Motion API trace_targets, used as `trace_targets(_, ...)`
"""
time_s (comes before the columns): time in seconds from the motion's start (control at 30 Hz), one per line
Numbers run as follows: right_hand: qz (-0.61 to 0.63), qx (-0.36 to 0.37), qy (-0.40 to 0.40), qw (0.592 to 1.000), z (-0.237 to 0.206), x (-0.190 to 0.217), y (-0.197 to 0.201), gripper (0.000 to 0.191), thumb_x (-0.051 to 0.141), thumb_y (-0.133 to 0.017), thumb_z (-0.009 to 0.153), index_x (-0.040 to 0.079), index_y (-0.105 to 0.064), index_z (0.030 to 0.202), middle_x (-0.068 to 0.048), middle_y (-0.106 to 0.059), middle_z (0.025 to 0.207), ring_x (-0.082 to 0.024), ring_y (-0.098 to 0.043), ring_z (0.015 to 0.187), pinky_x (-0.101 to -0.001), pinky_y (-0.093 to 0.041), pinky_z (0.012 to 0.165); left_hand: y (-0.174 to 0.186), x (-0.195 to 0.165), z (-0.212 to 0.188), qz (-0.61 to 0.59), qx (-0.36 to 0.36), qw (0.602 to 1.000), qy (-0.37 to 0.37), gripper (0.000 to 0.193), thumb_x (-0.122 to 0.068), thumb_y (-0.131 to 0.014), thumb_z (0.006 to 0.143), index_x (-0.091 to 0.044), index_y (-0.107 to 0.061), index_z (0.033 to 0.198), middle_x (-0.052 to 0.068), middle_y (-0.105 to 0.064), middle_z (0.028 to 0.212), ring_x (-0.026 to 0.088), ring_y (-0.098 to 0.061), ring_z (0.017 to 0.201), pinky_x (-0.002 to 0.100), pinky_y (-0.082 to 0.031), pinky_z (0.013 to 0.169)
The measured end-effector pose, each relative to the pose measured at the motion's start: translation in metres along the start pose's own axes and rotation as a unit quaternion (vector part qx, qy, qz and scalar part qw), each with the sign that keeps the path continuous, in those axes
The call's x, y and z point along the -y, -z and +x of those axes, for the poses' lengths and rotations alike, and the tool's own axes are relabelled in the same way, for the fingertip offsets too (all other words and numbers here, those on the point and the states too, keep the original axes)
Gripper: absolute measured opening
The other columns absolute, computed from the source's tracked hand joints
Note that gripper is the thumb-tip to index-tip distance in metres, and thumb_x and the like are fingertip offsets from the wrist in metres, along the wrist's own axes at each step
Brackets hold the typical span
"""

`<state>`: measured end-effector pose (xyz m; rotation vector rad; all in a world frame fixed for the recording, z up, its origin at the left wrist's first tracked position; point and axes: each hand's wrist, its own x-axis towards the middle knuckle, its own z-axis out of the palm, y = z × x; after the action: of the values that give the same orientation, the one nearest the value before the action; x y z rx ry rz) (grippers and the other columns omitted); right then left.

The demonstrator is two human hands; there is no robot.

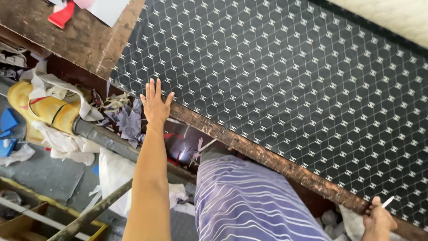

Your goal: The person cuts a black quilted logo-patterned fabric panel with scissors along a marked line, then lays a newspaper pattern piece over the fabric and trims around it. They move the cut piece aside, reposition the fabric roll, and measure and mark the fabric with chalk and a measuring tape.

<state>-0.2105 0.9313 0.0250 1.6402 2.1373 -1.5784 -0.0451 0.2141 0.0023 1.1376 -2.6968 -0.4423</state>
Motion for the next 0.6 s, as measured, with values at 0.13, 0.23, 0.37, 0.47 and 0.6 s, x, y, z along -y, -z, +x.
trace_targets(0.13,0.005,0.026,-0.003,1.0,-0.001,0.001,0.001,0.023,0.023,-0.083,0.1,0.012,-0.063,0.1,0.003,-0.064,0.08,-0.009,-0.052,0.06,-0.0257,-0.045,0.054,-0.003,-0.001,-0.004,-0.008,0.009,1.0,-0.003,0.077,-0.054,-0.062,0.102,-0.016,-0.034,0.163,0.011,-0.029,0.17,0.034,-0.026,0.156,0.064,-0.022,0.122)
trace_targets(0.23,-0.01,-0.002,-0.016,1.0,-0.002,0.004,0.0,0.024,0.023,-0.083,0.098,0.012,-0.063,0.094,0.002,-0.064,0.078,-0.009,-0.053,0.06,-0.0256,-0.042,0.052,-0.007,0.0,-0.005,-0.015,0.028,0.999,0.006,0.078,-0.052,-0.062,0.101,-0.015,-0.033,0.163,0.013,-0.028,0.169,0.036,-0.025,0.156,0.068,-0.021,0.118)
trace_targets(0.37,-0.036,-0.008,-0.03,0.999,0.003,0.005,-0.001,0.029,0.028,-0.084,0.101,0.012,-0.063,0.088,0.003,-0.063,0.076,-0.008,-0.052,0.058,-0.0243,-0.04,0.05,-0.014,0.0,-0.002,0.009,0.025,1.0,-0.001,0.075,-0.046,-0.064,0.102,-0.008,-0.036,0.16,0.019,-0.03,0.166,0.039,-0.026,0.153,0.069,-0.018,0.118)
trace_targets(0.47,-0.06,0.038,0.001,0.998,0.009,-0.004,0.01,0.029,0.033,-0.079,0.105,0.014,-0.063,0.09,0.003,-0.06,0.075,-0.009,-0.051,0.055,-0.0253,-0.036,0.047,-0.026,-0.014,-0.016,0.02,-0.033,0.999,-0.032,0.06,-0.036,-0.065,0.105,-0.002,-0.048,0.151,0.022,-0.042,0.159,0.04,-0.036,0.149,0.063,-0.023,0.121)
trace_targets(0.6,-0.048,0.054,0.065,0.995,0.011,-0.025,0.026,0.025,0.029,-0.076,0.11,0.008,-0.066,0.099,0.001,-0.063,0.079,-0.009,-0.054,0.057,-0.026,-0.04,0.047,-0.039,-0.063,-0.082,-0.067,-0.049,0.991,-0.105,0.022,-0.023,-0.071,0.099,-0.006,-0.065,0.111,0.015,-0.064,0.116,0.037,-0.057,0.116,0.051,-0.041,0.101)
